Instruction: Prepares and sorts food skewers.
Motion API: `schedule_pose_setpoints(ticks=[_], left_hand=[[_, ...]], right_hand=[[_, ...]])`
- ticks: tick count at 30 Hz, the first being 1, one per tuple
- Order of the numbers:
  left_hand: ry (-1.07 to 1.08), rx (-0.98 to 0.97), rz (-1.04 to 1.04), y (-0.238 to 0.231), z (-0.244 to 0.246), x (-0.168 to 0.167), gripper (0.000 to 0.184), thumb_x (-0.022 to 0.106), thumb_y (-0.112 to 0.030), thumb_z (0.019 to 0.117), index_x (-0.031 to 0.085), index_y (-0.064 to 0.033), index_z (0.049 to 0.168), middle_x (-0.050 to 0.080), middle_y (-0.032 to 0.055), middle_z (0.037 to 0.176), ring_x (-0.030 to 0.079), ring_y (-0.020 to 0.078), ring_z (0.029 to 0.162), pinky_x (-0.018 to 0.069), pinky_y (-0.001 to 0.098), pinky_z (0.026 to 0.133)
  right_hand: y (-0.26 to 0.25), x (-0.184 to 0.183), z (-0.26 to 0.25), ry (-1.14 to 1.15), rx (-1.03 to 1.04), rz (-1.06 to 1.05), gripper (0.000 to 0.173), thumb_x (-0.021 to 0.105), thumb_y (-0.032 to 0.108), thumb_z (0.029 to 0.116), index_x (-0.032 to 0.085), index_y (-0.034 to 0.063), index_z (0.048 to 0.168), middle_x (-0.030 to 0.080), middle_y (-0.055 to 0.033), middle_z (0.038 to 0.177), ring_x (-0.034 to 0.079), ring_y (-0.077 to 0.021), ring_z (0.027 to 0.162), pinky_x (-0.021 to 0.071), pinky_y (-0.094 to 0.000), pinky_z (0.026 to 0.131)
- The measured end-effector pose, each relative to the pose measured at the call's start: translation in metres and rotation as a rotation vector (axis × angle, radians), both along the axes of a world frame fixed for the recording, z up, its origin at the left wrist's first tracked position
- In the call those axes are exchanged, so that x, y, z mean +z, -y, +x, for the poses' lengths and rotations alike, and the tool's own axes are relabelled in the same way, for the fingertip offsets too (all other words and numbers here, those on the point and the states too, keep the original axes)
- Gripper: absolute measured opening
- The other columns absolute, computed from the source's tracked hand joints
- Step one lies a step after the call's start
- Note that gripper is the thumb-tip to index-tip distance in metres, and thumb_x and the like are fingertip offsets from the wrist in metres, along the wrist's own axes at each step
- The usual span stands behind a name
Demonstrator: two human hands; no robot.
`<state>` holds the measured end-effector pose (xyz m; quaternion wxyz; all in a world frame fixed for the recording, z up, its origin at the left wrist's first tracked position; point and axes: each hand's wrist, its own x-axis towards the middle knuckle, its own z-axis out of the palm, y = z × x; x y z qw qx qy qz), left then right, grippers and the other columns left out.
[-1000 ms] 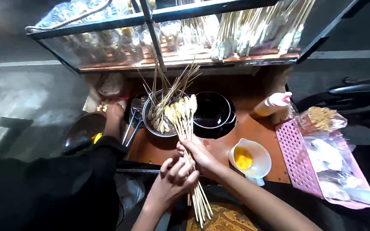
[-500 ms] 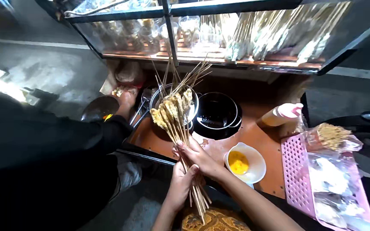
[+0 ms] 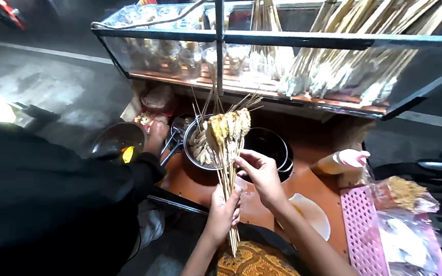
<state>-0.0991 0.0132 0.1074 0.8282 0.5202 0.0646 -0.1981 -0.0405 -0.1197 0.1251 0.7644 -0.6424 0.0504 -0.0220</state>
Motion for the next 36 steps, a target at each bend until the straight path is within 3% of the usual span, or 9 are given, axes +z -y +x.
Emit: schedule_pose_setpoints(ticks=[2, 5, 11, 16, 20, 23, 28, 33, 36], left_hand=[[0.022, -0.028, 0.044, -0.005, 0.007, 0.001, 0.011, 0.053, -0.020, 0.1056, 0.048, -0.0109, 0.109, 0.046, -0.0086, 0.061, 0.042, -0.0007, 0.044, 0.0391, 0.0153, 0.041], [0.018, -0.022, 0.045, -0.009, 0.014, 0.001, 0.015, 0.045, -0.023, 0.1088, 0.049, -0.0087, 0.111, 0.044, -0.0101, 0.061, 0.040, -0.0022, 0.044, 0.0379, 0.0139, 0.040], [0.004, -0.007, -0.005, -0.015, 0.024, -0.003, 0.007, 0.047, -0.014, 0.1076, 0.046, -0.0076, 0.106, 0.048, -0.0052, 0.064, 0.045, 0.0008, 0.045, 0.0424, 0.0157, 0.041], [0.024, -0.036, -0.022, -0.011, 0.029, -0.005, 0.007, 0.046, -0.013, 0.1075, 0.045, -0.0070, 0.111, 0.047, -0.0050, 0.064, 0.044, 0.0008, 0.045, 0.0420, 0.0156, 0.041], [0.068, -0.075, 0.053, -0.005, 0.027, -0.008, 0.017, 0.045, -0.015, 0.1080, 0.045, -0.0063, 0.122, 0.046, -0.0063, 0.066, 0.043, 0.0004, 0.047, 0.0396, 0.0155, 0.042], [0.089, -0.046, 0.200, 0.001, 0.023, -0.006, 0.024, 0.049, -0.016, 0.1068, 0.049, -0.0018, 0.126, 0.049, -0.0061, 0.065, 0.045, 0.0013, 0.048, 0.0411, 0.0174, 0.044], [0.124, -0.043, 0.221, 0.005, 0.019, -0.011, 0.022, 0.048, -0.016, 0.1070, 0.049, -0.0011, 0.123, 0.050, -0.0047, 0.064, 0.046, 0.0024, 0.049, 0.0415, 0.0184, 0.045], [0.158, -0.023, 0.208, 0.010, 0.009, -0.017, 0.017, 0.049, -0.015, 0.1068, 0.051, -0.0019, 0.118, 0.050, -0.0040, 0.065, 0.047, 0.0037, 0.048, 0.0424, 0.0193, 0.044], [0.194, -0.002, 0.233, 0.014, 0.003, -0.017, 0.018, 0.051, -0.014, 0.1061, 0.052, 0.0008, 0.117, 0.053, -0.0029, 0.063, 0.050, 0.0043, 0.047, 0.0454, 0.0197, 0.044]], right_hand=[[-0.006, 0.005, 0.008, -0.009, 0.005, 0.031, 0.009, 0.071, 0.006, 0.0950, 0.074, -0.0004, 0.101, 0.075, -0.0054, 0.087, 0.072, -0.0100, 0.077, 0.0618, -0.0244, 0.069], [-0.010, 0.007, 0.013, 0.000, -0.043, 0.049, 0.005, 0.071, 0.002, 0.0931, 0.075, -0.0004, 0.096, 0.076, -0.0053, 0.082, 0.072, -0.0089, 0.074, 0.0623, -0.0233, 0.068], [-0.011, 0.006, 0.011, -0.058, -0.108, 0.109, 0.007, 0.069, -0.001, 0.0944, 0.076, -0.0031, 0.096, 0.076, -0.0084, 0.082, 0.073, -0.0110, 0.074, 0.0615, -0.0229, 0.068], [-0.008, 0.008, 0.009, -0.096, -0.114, 0.129, 0.016, 0.061, 0.002, 0.1011, 0.073, -0.0054, 0.110, 0.075, -0.0104, 0.089, 0.074, -0.0149, 0.077, 0.0640, -0.0272, 0.069], [-0.005, 0.005, 0.006, -0.087, -0.142, 0.097, 0.011, 0.062, 0.003, 0.1001, 0.072, -0.0028, 0.100, 0.073, -0.0078, 0.085, 0.072, -0.0129, 0.074, 0.0627, -0.0259, 0.068], [0.000, 0.003, 0.002, -0.118, -0.160, 0.075, 0.008, 0.065, 0.004, 0.0978, 0.071, -0.0014, 0.100, 0.073, -0.0064, 0.084, 0.072, -0.0121, 0.074, 0.0625, -0.0260, 0.067], [0.000, 0.004, -0.004, -0.130, -0.208, 0.055, 0.008, 0.067, 0.008, 0.0975, 0.072, 0.0023, 0.094, 0.072, -0.0040, 0.080, 0.071, -0.0104, 0.072, 0.0622, -0.0251, 0.065], [0.003, 0.003, -0.019, -0.128, -0.249, 0.118, 0.011, 0.063, 0.005, 0.1004, 0.073, -0.0005, 0.101, 0.072, -0.0061, 0.086, 0.071, -0.0116, 0.076, 0.0625, -0.0252, 0.069], [0.003, 0.001, -0.029, -0.073, -0.263, 0.085, 0.013, 0.061, 0.007, 0.1017, 0.071, -0.0004, 0.098, 0.072, -0.0075, 0.084, 0.072, -0.0141, 0.075, 0.0632, -0.0268, 0.068]])
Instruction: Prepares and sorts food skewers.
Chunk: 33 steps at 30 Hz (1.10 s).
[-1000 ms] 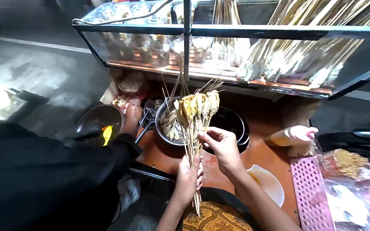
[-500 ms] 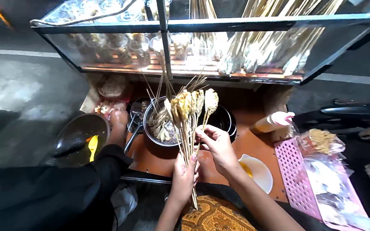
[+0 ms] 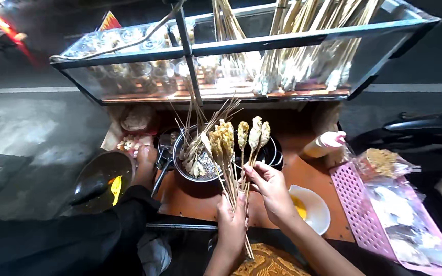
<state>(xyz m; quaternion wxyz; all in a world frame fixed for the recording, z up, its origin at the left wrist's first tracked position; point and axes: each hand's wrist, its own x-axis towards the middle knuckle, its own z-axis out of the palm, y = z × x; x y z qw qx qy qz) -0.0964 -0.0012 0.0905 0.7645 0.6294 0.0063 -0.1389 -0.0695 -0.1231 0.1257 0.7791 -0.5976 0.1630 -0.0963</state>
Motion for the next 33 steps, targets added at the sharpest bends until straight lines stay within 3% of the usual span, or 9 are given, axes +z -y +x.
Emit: schedule_pose_setpoints(ticks=[7, 14, 22, 27, 30, 33], left_hand=[[0.039, -0.030, 0.020, 0.006, -0.007, 0.000, 0.016, 0.053, -0.013, 0.1051, 0.055, 0.0022, 0.110, 0.055, -0.0019, 0.063, 0.053, 0.0060, 0.046, 0.0492, 0.0222, 0.043], [0.042, 0.005, -0.042, 0.010, -0.010, 0.003, 0.015, 0.057, -0.012, 0.1023, 0.054, 0.0015, 0.108, 0.057, -0.0001, 0.062, 0.055, 0.0080, 0.044, 0.0515, 0.0243, 0.041], [0.225, 0.089, 0.013, 0.005, -0.013, 0.001, 0.010, 0.056, -0.004, 0.1015, 0.059, 0.0056, 0.102, 0.069, 0.0025, 0.072, 0.069, 0.0098, 0.060, 0.0612, 0.0257, 0.057], [0.274, 0.175, 0.095, -0.001, -0.015, -0.003, 0.010, 0.056, -0.003, 0.0993, 0.062, 0.0047, 0.098, 0.072, 0.0042, 0.080, 0.072, 0.0096, 0.074, 0.0617, 0.0262, 0.070], [0.297, 0.222, 0.100, -0.004, -0.014, 0.000, 0.010, 0.051, -0.002, 0.1006, 0.059, 0.0044, 0.098, 0.075, 0.0060, 0.081, 0.074, 0.0104, 0.075, 0.0614, 0.0255, 0.071], [0.279, 0.233, 0.011, -0.001, -0.015, 0.003, 0.015, 0.045, -0.005, 0.1056, 0.056, 0.0048, 0.100, 0.075, 0.0089, 0.077, 0.075, 0.0147, 0.071, 0.0631, 0.0285, 0.069]], right_hand=[[0.003, -0.010, -0.013, 0.124, -0.067, -0.171, 0.009, 0.061, 0.009, 0.1012, 0.068, 0.0026, 0.099, 0.069, -0.0012, 0.082, 0.067, -0.0057, 0.072, 0.0584, -0.0193, 0.065], [-0.002, -0.011, -0.023, 0.168, -0.007, -0.117, 0.011, 0.058, 0.009, 0.1030, 0.066, 0.0027, 0.101, 0.067, -0.0004, 0.086, 0.064, -0.0043, 0.077, 0.0551, -0.0184, 0.074], [-0.013, -0.013, -0.032, 0.150, -0.035, -0.038, 0.013, 0.048, 0.007, 0.1072, 0.059, 0.0018, 0.104, 0.062, 0.0005, 0.083, 0.062, -0.0037, 0.073, 0.0545, -0.0171, 0.071], [-0.019, -0.010, -0.036, 0.205, -0.110, 0.057, 0.013, 0.044, 0.007, 0.1080, 0.057, 0.0030, 0.104, 0.059, 0.0011, 0.076, 0.061, -0.0066, 0.063, 0.0571, -0.0218, 0.062], [-0.022, -0.006, -0.037, 0.241, -0.154, 0.147, 0.015, 0.042, 0.007, 0.1094, 0.055, 0.0033, 0.104, 0.058, 0.0017, 0.074, 0.059, -0.0065, 0.060, 0.0571, -0.0223, 0.059], [-0.024, 0.001, -0.038, 0.241, -0.223, 0.328, 0.020, 0.037, 0.011, 0.1111, 0.056, 0.0035, 0.105, 0.052, 0.0028, 0.071, 0.050, -0.0039, 0.054, 0.0482, -0.0185, 0.051]])
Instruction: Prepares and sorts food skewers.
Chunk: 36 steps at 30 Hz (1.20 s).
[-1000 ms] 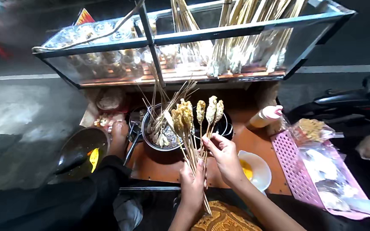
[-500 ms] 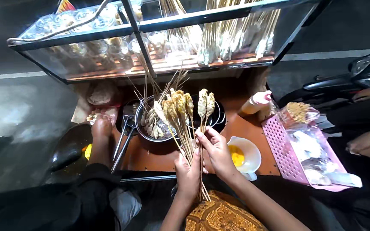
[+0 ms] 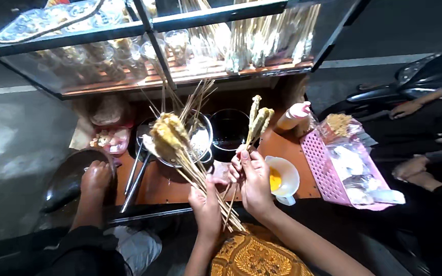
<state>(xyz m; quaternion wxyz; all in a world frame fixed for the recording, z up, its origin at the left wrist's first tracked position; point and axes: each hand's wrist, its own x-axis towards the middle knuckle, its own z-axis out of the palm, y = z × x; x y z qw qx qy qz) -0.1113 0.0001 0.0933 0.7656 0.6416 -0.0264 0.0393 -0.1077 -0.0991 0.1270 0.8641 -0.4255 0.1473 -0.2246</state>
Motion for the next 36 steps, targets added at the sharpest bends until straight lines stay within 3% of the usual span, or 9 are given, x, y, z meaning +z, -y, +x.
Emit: schedule_pose_setpoints(ticks=[5, 8, 20, 24, 26, 27, 29, 33, 36], left_hand=[[-0.064, 0.105, -0.104, 0.001, 0.004, 0.006, 0.016, 0.037, -0.007, 0.1089, 0.048, -0.0025, 0.099, 0.061, -0.0018, 0.062, 0.065, 0.0103, 0.054, 0.0639, 0.0291, 0.060], [-0.080, 0.203, -0.166, -0.006, 0.012, 0.005, 0.021, 0.033, -0.009, 0.1104, 0.048, -0.0046, 0.096, 0.052, -0.0045, 0.059, 0.055, 0.0060, 0.044, 0.0567, 0.0220, 0.048], [-0.185, 0.138, -0.161, 0.003, 0.018, 0.000, 0.023, 0.031, -0.008, 0.1108, 0.046, -0.0054, 0.094, 0.050, -0.0051, 0.057, 0.052, 0.0042, 0.041, 0.0516, 0.0183, 0.043], [-0.197, 0.038, -0.146, 0.006, 0.019, 0.000, 0.019, 0.033, -0.007, 0.1100, 0.046, -0.0049, 0.095, 0.050, -0.0044, 0.058, 0.051, 0.0040, 0.042, 0.0505, 0.0182, 0.043], [-0.209, -0.034, -0.155, 0.006, 0.018, -0.001, 0.017, 0.034, -0.006, 0.1097, 0.046, -0.0043, 0.097, 0.049, -0.0037, 0.058, 0.050, 0.0048, 0.043, 0.0502, 0.0187, 0.043], [-0.223, -0.070, -0.163, 0.006, 0.018, -0.002, 0.017, 0.035, -0.006, 0.1096, 0.046, -0.0037, 0.097, 0.048, -0.0033, 0.057, 0.050, 0.0054, 0.043, 0.0495, 0.0194, 0.043], [-0.258, -0.145, -0.183, 0.004, 0.017, -0.003, 0.014, 0.037, -0.006, 0.1084, 0.046, -0.0040, 0.098, 0.047, -0.0034, 0.056, 0.049, 0.0055, 0.043, 0.0481, 0.0199, 0.043], [-0.294, -0.294, -0.225, 0.001, 0.014, -0.005, 0.008, 0.042, -0.005, 0.1068, 0.048, -0.0038, 0.102, 0.047, -0.0049, 0.057, 0.048, 0.0046, 0.044, 0.0471, 0.0202, 0.044], [-0.303, -0.401, -0.213, 0.000, 0.012, -0.004, 0.005, 0.044, -0.005, 0.1061, 0.048, -0.0033, 0.109, 0.047, -0.0062, 0.059, 0.048, 0.0037, 0.046, 0.0467, 0.0197, 0.045]], right_hand=[[0.033, 0.020, 0.000, 0.013, -0.181, -0.012, 0.025, 0.034, 0.017, 0.1120, 0.058, 0.0117, 0.110, 0.046, 0.0091, 0.064, 0.042, 0.0005, 0.051, 0.0400, -0.0151, 0.049], [0.072, 0.031, -0.012, -0.027, -0.246, -0.148, 0.027, 0.034, 0.021, 0.1126, 0.060, 0.0152, 0.112, 0.045, 0.0099, 0.064, 0.041, 0.0007, 0.049, 0.0386, -0.0140, 0.047], [0.065, -0.016, -0.100, -0.410, 0.007, -0.028, 0.037, 0.027, 0.014, 0.1100, 0.053, 0.0064, 0.135, 0.039, 0.0097, 0.064, 0.034, 0.0014, 0.046, 0.0305, -0.0143, 0.041], [0.113, -0.018, -0.124, -0.669, -0.071, -0.715, 0.039, 0.037, 0.016, 0.1086, 0.059, 0.0023, 0.138, 0.053, 0.0056, 0.073, 0.045, -0.0009, 0.054, 0.0403, -0.0182, 0.047], [0.135, -0.011, -0.146, -0.900, -0.022, -1.186, 0.039, 0.044, 0.020, 0.1074, 0.067, 0.0066, 0.136, 0.073, -0.0094, 0.092, 0.067, -0.0200, 0.075, 0.0559, -0.0430, 0.069], [0.139, -0.006, -0.155, -0.977, 0.027, -1.306, 0.036, 0.047, 0.019, 0.1067, 0.070, 0.0103, 0.133, 0.075, -0.0174, 0.098, 0.071, -0.0356, 0.083, 0.0547, -0.0612, 0.073], [0.139, 0.008, -0.168, -1.117, 0.181, -1.417, 0.031, 0.053, 0.016, 0.1057, 0.074, 0.0144, 0.130, 0.074, -0.0260, 0.097, 0.069, -0.0532, 0.087, 0.0471, -0.0766, 0.072], [0.131, 0.009, -0.165, -1.237, 0.398, -1.595, 0.028, 0.059, 0.015, 0.1038, 0.075, 0.0149, 0.126, 0.074, -0.0259, 0.097, 0.069, -0.0539, 0.087, 0.0479, -0.0741, 0.068], [0.127, -0.009, -0.145, -1.163, 0.383, -1.810, 0.017, 0.066, 0.008, 0.0971, 0.079, 0.0101, 0.109, 0.073, -0.0240, 0.085, 0.070, -0.0502, 0.074, 0.0503, -0.0678, 0.057]])
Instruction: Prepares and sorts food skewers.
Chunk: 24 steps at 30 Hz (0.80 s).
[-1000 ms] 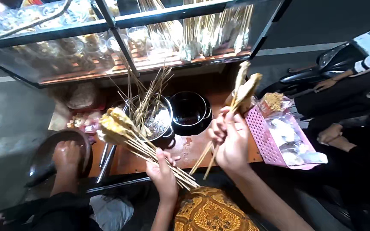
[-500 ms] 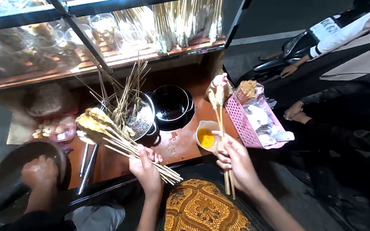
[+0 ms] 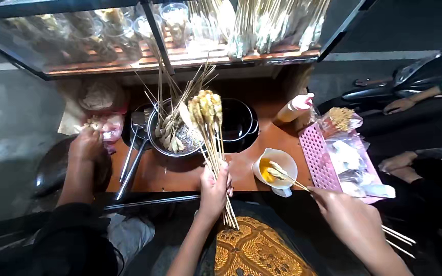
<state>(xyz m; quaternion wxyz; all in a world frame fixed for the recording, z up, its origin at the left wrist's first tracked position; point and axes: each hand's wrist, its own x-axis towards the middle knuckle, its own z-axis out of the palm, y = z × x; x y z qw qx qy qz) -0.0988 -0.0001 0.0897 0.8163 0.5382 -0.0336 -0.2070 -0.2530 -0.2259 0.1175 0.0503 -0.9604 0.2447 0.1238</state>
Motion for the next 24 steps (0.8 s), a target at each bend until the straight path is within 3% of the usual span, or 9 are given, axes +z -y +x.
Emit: schedule_pose_setpoints(ticks=[6, 9, 12, 13, 15, 16, 18, 21, 24], left_hand=[[0.022, -0.170, 0.005, -0.003, -0.003, 0.008, 0.003, 0.048, -0.007, 0.1052, 0.049, -0.0055, 0.108, 0.048, -0.0063, 0.061, 0.048, 0.0033, 0.047, 0.0460, 0.0196, 0.046], [0.037, -0.216, 0.000, -0.004, -0.004, 0.008, 0.007, 0.049, -0.008, 0.1052, 0.050, -0.0044, 0.110, 0.049, -0.0064, 0.061, 0.049, 0.0029, 0.048, 0.0461, 0.0195, 0.046], [0.028, -0.246, -0.022, -0.003, -0.006, 0.007, 0.006, 0.050, -0.010, 0.1054, 0.051, -0.0052, 0.109, 0.050, -0.0057, 0.062, 0.049, 0.0034, 0.049, 0.0461, 0.0197, 0.047], [0.027, -0.252, -0.027, -0.002, -0.006, 0.007, 0.005, 0.051, -0.010, 0.1055, 0.051, -0.0058, 0.107, 0.050, -0.0056, 0.062, 0.049, 0.0036, 0.049, 0.0462, 0.0200, 0.047], [0.025, -0.269, -0.019, 0.000, -0.007, 0.007, 0.006, 0.051, -0.011, 0.1056, 0.051, -0.0061, 0.108, 0.051, -0.0061, 0.063, 0.049, 0.0031, 0.049, 0.0462, 0.0196, 0.047], [0.029, -0.280, -0.011, 0.001, -0.008, 0.007, 0.006, 0.051, -0.011, 0.1055, 0.052, -0.0057, 0.108, 0.051, -0.0062, 0.064, 0.049, 0.0028, 0.050, 0.0460, 0.0192, 0.047], [0.050, -0.311, -0.002, 0.003, -0.008, 0.008, 0.010, 0.051, -0.011, 0.1054, 0.052, -0.0038, 0.112, 0.051, -0.0060, 0.065, 0.049, 0.0025, 0.051, 0.0455, 0.0187, 0.048], [0.106, -0.336, 0.039, 0.006, -0.007, 0.010, 0.016, 0.051, -0.013, 0.1058, 0.053, -0.0011, 0.116, 0.052, -0.0052, 0.064, 0.050, 0.0028, 0.051, 0.0451, 0.0189, 0.047], [0.132, -0.278, 0.062, 0.011, -0.004, 0.015, 0.015, 0.050, -0.012, 0.1063, 0.053, 0.0002, 0.114, 0.057, -0.0030, 0.066, 0.056, 0.0050, 0.052, 0.0497, 0.0206, 0.048]], right_hand=[[-0.003, -0.029, 0.034, -0.119, 0.175, -0.118, 0.009, 0.067, -0.007, 0.0873, 0.070, -0.0008, 0.082, 0.068, -0.0208, 0.073, 0.070, -0.0421, 0.069, 0.0522, -0.0534, 0.054], [0.001, -0.030, 0.043, -0.199, 0.153, -0.053, 0.007, 0.066, -0.008, 0.0880, 0.070, -0.0028, 0.089, 0.070, -0.0237, 0.084, 0.072, -0.0453, 0.081, 0.0551, -0.0577, 0.064], [0.004, -0.037, 0.041, 0.217, 0.231, -0.021, 0.013, 0.072, -0.004, 0.0886, 0.074, -0.0061, 0.101, 0.072, -0.0261, 0.099, 0.071, -0.0468, 0.093, 0.0552, -0.0626, 0.078], [0.001, -0.035, 0.045, 0.407, 0.265, 0.042, 0.020, 0.068, 0.004, 0.0933, 0.075, -0.0043, 0.110, 0.074, -0.0231, 0.104, 0.073, -0.0426, 0.095, 0.0569, -0.0592, 0.079], [-0.020, -0.025, 0.063, 0.700, 0.165, 0.407, 0.033, 0.062, 0.027, 0.0999, 0.076, 0.0023, 0.118, 0.078, -0.0075, 0.107, 0.075, -0.0190, 0.096, 0.0624, -0.0363, 0.080], [-0.034, -0.015, 0.073, 0.778, 0.064, 0.759, 0.035, 0.063, 0.025, 0.1002, 0.072, 0.0003, 0.122, 0.077, -0.0037, 0.109, 0.074, -0.0109, 0.098, 0.0626, -0.0262, 0.084], [-0.058, 0.000, 0.095, 0.846, -0.129, 1.342, 0.031, 0.060, 0.016, 0.1019, 0.068, -0.0033, 0.125, 0.076, -0.0058, 0.110, 0.074, -0.0132, 0.095, 0.0631, -0.0272, 0.083], [-0.074, 0.016, 0.122, 0.837, -0.310, 1.478, 0.012, 0.064, 0.008, 0.0974, 0.073, 0.0017, 0.103, 0.074, -0.0014, 0.088, 0.071, -0.0080, 0.076, 0.0619, -0.0227, 0.073], [-0.072, 0.020, 0.133, 0.887, -0.350, 1.455, 0.010, 0.067, 0.002, 0.0957, 0.074, 0.0006, 0.090, 0.072, -0.0030, 0.077, 0.065, -0.0059, 0.063, 0.0562, -0.0186, 0.061]])
